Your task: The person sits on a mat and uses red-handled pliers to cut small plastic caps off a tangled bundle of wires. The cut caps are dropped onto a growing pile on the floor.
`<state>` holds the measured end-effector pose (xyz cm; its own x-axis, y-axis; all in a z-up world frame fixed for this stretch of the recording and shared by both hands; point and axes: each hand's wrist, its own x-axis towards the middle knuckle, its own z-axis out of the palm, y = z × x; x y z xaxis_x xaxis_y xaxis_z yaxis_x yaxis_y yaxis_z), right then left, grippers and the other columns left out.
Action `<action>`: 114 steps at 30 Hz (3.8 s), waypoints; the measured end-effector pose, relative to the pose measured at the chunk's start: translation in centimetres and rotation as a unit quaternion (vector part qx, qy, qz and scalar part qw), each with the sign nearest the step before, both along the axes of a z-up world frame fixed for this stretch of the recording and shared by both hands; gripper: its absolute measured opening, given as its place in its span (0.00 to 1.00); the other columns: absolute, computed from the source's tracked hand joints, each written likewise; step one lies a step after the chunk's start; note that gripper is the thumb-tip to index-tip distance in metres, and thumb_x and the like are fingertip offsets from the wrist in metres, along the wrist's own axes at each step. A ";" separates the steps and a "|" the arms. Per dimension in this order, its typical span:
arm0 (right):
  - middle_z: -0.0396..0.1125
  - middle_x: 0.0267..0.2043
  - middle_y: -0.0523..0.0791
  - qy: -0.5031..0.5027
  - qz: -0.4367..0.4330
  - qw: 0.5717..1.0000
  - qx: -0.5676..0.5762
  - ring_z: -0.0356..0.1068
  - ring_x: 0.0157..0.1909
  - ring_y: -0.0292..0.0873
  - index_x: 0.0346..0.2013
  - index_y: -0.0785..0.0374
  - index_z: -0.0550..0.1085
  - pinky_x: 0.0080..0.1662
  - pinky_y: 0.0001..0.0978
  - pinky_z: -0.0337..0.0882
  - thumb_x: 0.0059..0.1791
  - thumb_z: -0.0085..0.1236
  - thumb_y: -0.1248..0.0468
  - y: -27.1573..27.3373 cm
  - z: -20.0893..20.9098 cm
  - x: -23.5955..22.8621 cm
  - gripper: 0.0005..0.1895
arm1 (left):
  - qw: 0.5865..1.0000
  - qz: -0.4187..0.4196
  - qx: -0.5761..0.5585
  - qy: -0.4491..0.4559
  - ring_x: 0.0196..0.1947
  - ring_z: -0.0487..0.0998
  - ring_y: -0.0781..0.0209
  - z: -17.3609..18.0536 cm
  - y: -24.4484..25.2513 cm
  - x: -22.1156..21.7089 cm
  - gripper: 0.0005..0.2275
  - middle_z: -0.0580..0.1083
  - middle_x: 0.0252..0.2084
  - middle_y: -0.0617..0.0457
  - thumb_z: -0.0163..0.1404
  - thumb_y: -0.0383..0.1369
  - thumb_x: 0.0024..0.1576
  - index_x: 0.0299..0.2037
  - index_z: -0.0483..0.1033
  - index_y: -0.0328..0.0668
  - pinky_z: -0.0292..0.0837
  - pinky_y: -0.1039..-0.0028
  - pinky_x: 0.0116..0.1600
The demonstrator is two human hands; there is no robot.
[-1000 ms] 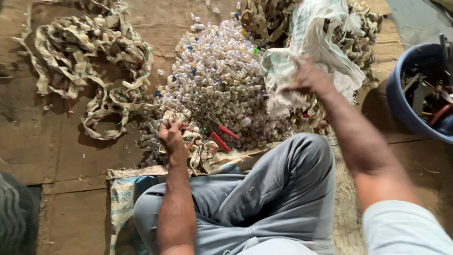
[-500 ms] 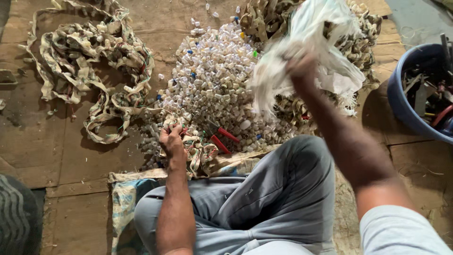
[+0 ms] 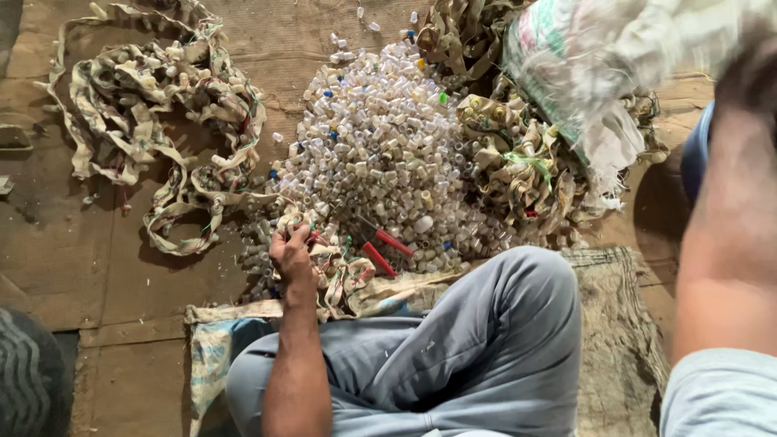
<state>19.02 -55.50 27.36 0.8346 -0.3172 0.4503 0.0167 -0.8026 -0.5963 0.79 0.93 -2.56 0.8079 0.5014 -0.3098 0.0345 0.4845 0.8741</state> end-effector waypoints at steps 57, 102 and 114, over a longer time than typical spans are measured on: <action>0.75 0.41 0.49 0.259 0.438 0.857 0.075 0.74 0.38 0.42 0.63 0.60 0.70 0.40 0.34 0.78 0.54 0.53 0.59 37.8 -17.9 -15.0 0.22 | 0.736 -0.030 0.668 -0.108 0.47 0.76 0.49 9.3 -1.8 -7.3 0.06 0.78 0.39 0.52 0.61 0.28 0.50 0.37 0.82 0.42 0.72 0.61 0.53; 0.72 0.40 0.48 0.321 0.340 0.882 -0.054 0.73 0.40 0.44 0.43 0.61 0.73 0.43 0.39 0.75 0.55 0.50 0.61 35.1 -22.0 -15.2 0.08 | 0.991 -0.038 -0.122 -0.045 0.35 0.81 0.53 -0.8 -1.1 0.8 0.31 0.79 0.39 0.40 0.59 0.15 0.46 0.60 0.59 0.32 0.80 0.69 0.40; 0.63 0.41 0.56 0.399 0.234 0.851 -0.249 0.70 0.39 0.63 0.45 0.62 0.67 0.39 0.56 0.71 0.46 0.60 0.58 34.5 -30.2 -16.9 0.18 | 0.999 -0.026 -0.044 -0.010 0.37 0.81 0.56 -1.9 -0.6 0.8 0.30 0.78 0.44 0.40 0.58 0.17 0.48 0.61 0.60 0.35 0.80 0.72 0.38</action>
<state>2.16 -21.03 -2.83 0.9197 0.1993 -0.3383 0.1544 -0.9758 -0.1550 1.58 0.34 -4.47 0.8391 0.4300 -0.3332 0.0442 0.5567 0.8296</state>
